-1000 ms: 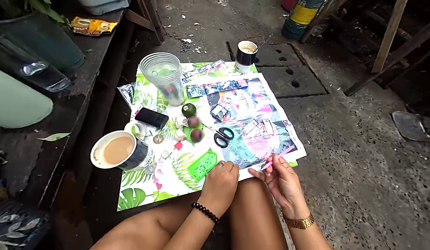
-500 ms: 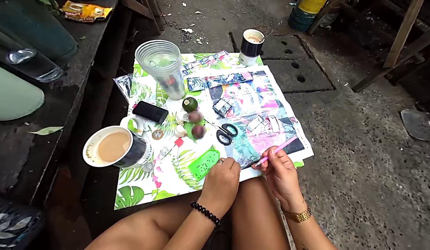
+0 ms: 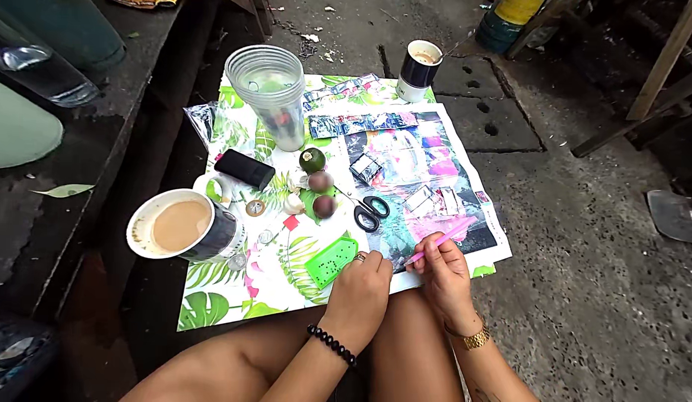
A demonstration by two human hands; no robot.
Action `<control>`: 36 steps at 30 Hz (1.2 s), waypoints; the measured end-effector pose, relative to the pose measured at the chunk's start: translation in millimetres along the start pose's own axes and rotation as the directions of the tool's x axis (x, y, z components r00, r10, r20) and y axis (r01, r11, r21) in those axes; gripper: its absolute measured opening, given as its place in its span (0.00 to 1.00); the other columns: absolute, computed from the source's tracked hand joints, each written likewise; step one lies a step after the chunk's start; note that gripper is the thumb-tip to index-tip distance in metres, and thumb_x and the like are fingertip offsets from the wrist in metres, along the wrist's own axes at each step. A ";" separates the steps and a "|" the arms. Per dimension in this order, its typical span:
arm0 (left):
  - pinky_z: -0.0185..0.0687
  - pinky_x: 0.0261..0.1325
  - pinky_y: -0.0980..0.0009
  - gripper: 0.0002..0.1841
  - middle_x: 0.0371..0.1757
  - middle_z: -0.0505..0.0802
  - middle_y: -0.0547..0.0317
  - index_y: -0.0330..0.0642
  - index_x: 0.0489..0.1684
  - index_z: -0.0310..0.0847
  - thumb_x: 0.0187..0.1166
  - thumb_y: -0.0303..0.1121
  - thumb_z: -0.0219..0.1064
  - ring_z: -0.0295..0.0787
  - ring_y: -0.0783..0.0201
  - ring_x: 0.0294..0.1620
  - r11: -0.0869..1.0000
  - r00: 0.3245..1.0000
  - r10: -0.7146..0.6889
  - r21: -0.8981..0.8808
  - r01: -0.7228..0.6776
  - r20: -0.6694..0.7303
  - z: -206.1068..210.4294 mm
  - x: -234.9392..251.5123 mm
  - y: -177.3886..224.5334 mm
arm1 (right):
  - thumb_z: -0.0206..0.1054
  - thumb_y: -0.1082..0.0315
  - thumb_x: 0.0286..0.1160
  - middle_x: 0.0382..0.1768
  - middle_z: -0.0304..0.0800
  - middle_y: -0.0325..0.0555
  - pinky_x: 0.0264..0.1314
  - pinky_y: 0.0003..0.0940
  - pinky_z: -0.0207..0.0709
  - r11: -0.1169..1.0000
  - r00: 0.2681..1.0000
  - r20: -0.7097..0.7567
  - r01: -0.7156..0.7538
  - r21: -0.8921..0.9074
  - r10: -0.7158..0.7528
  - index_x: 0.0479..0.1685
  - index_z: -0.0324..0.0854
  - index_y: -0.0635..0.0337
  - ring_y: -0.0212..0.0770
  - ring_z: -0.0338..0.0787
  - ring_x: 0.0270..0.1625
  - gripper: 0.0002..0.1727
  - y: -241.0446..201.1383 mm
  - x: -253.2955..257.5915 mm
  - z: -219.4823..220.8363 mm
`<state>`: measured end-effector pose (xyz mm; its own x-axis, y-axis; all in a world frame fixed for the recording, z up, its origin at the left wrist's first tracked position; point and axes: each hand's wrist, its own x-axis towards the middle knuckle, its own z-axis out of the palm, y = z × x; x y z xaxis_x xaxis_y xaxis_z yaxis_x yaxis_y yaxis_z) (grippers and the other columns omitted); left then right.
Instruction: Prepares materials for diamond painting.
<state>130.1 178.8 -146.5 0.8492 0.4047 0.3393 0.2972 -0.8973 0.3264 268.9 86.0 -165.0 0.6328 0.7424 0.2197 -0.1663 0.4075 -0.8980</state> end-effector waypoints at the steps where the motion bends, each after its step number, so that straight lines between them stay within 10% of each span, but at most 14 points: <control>1: 0.88 0.36 0.60 0.07 0.36 0.91 0.48 0.37 0.29 0.87 0.76 0.29 0.67 0.93 0.50 0.38 1.000 1.000 -0.007 0.013 0.007 -0.004 0.0 1.1 0.8 | 0.56 0.66 0.91 0.27 0.88 0.33 0.35 0.22 0.85 1.000 1.000 0.007 0.011 0.015 -0.011 0.42 0.83 0.56 0.26 0.87 0.27 0.11 0.8 -0.3 -0.4; 13: 0.85 0.29 0.61 0.08 0.30 0.90 0.49 0.36 0.29 0.86 0.75 0.28 0.63 0.92 0.50 0.31 0.995 0.994 -0.063 0.069 0.069 -0.089 5.6 4.2 5.9 | 0.55 0.68 0.90 0.28 0.83 0.29 0.29 0.13 0.75 0.851 0.958 0.115 0.285 -0.441 -0.262 0.41 0.79 0.59 0.17 0.78 0.25 0.10 16.6 -7.3 -3.0; 19: 0.83 0.28 0.63 0.08 0.30 0.89 0.50 0.36 0.29 0.86 0.76 0.28 0.64 0.91 0.52 0.30 0.994 0.993 -0.074 0.070 0.080 -0.094 5.8 4.6 4.7 | 0.57 0.65 0.88 0.30 0.85 0.40 0.42 0.15 0.78 0.649 0.914 0.254 0.403 -0.645 -0.315 0.37 0.81 0.65 0.21 0.82 0.33 0.14 17.3 -6.0 -7.4; 36: 0.84 0.26 0.65 0.06 0.29 0.89 0.49 0.35 0.30 0.88 0.74 0.24 0.66 0.91 0.53 0.28 0.992 0.988 -0.102 0.059 0.109 -0.117 4.0 4.6 5.6 | 0.58 0.64 0.88 0.31 0.85 0.39 0.43 0.11 0.77 0.571 0.897 0.310 0.441 -0.692 -0.316 0.38 0.81 0.65 0.19 0.82 0.34 0.14 18.6 -5.6 -7.3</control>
<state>137.4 175.0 -146.7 0.7574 0.5117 0.4056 0.4132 -0.8566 0.3090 267.8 85.6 -185.7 0.3856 0.7015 0.5993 0.7074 0.1922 -0.6802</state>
